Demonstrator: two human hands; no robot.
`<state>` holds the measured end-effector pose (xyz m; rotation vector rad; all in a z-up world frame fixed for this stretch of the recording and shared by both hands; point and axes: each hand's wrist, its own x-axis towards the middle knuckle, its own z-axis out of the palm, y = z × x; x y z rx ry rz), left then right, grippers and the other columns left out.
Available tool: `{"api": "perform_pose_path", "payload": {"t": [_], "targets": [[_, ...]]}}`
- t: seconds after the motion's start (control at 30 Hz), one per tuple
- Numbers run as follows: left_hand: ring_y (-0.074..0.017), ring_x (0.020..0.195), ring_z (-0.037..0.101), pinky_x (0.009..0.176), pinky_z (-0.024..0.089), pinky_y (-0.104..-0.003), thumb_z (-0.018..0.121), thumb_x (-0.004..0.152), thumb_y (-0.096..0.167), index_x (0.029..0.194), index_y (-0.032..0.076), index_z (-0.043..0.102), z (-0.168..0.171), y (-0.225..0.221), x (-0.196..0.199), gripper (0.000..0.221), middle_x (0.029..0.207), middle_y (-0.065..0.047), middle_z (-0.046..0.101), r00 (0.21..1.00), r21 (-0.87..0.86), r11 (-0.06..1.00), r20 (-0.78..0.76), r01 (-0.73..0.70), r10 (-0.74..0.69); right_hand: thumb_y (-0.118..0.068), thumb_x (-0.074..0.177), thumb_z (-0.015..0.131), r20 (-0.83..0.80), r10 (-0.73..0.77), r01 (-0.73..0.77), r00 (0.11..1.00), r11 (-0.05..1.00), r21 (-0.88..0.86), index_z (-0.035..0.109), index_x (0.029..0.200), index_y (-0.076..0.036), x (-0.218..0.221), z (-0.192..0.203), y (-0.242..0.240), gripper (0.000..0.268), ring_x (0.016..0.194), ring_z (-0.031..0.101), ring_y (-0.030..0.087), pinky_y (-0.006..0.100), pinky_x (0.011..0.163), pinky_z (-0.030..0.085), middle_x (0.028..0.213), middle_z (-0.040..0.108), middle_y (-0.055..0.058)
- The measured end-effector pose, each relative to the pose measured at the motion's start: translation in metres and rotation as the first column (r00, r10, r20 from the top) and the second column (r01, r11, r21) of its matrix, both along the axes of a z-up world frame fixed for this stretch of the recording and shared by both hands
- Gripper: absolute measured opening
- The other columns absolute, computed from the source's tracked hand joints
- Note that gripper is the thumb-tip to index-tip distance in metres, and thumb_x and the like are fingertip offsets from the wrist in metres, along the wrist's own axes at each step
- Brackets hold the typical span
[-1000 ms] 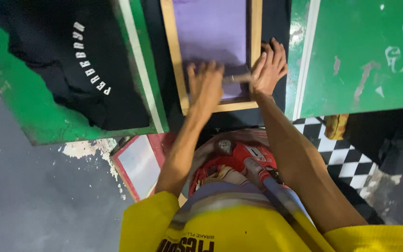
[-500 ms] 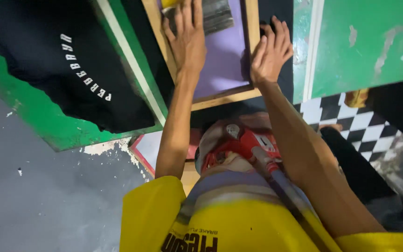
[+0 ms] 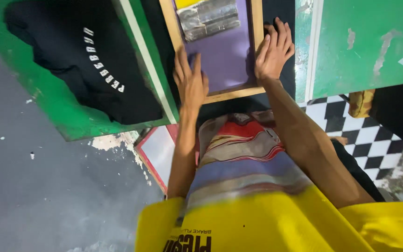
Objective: The person screens a design onto a black t-shirt using a squeegee and an ink frame.
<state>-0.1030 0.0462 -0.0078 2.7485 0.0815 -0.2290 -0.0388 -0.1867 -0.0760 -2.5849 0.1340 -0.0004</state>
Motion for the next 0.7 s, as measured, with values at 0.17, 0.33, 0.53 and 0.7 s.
{"api": "perform_pose_path", "payload": {"t": [0.17,0.33,0.53,0.7], "targets": [[-0.052,0.134,0.042,0.104,0.044,-0.057,0.075,0.092,0.033,0.139,0.007,0.056,0.0,-0.006,-0.069,0.057,0.16,-0.029,0.029,0.984,-0.115,0.979,0.035,-0.17,0.175,-0.02,0.114,0.036,0.012,-0.016,0.016,1.0,0.999,0.037,0.059,0.138,-0.012,-0.002,0.007,0.0,0.034,0.153,0.03,0.032,0.052,0.12,0.019,0.159,0.044,0.01],[-0.0503,0.118,0.054,0.095,0.05,-0.054,0.078,0.088,0.048,0.135,0.014,0.055,-0.013,0.01,-0.102,0.063,0.135,-0.028,0.045,0.963,-0.168,0.959,-0.185,-0.227,0.196,-0.025,0.114,0.042,-0.002,0.201,-0.201,0.98,0.979,0.028,0.05,0.147,-0.005,-0.025,0.008,-0.029,0.04,0.149,0.033,0.042,0.056,0.12,0.026,0.157,0.043,0.02],[-0.0438,0.095,0.068,0.081,0.053,-0.056,0.068,0.09,0.023,0.14,0.021,0.051,-0.051,0.027,-0.113,0.053,0.107,-0.023,0.068,0.904,-0.113,0.985,-0.421,-0.13,0.071,-0.043,0.096,0.065,-0.203,0.549,-0.545,0.811,0.834,0.082,0.05,0.149,-0.015,-0.067,0.082,-0.04,0.061,0.144,0.027,0.055,0.06,0.118,0.025,0.153,0.035,0.03],[-0.041,0.089,0.072,0.074,0.056,-0.055,0.064,0.082,0.005,0.124,0.02,0.056,-0.058,0.035,-0.103,0.046,0.096,-0.016,0.075,0.939,-0.157,0.986,-0.344,-0.061,0.004,-0.036,0.082,0.074,-0.294,0.574,-0.62,0.764,0.779,-0.089,0.059,0.139,-0.027,-0.091,0.04,-0.055,0.059,0.147,0.024,0.053,0.066,0.11,0.026,0.16,0.032,0.027]]}}
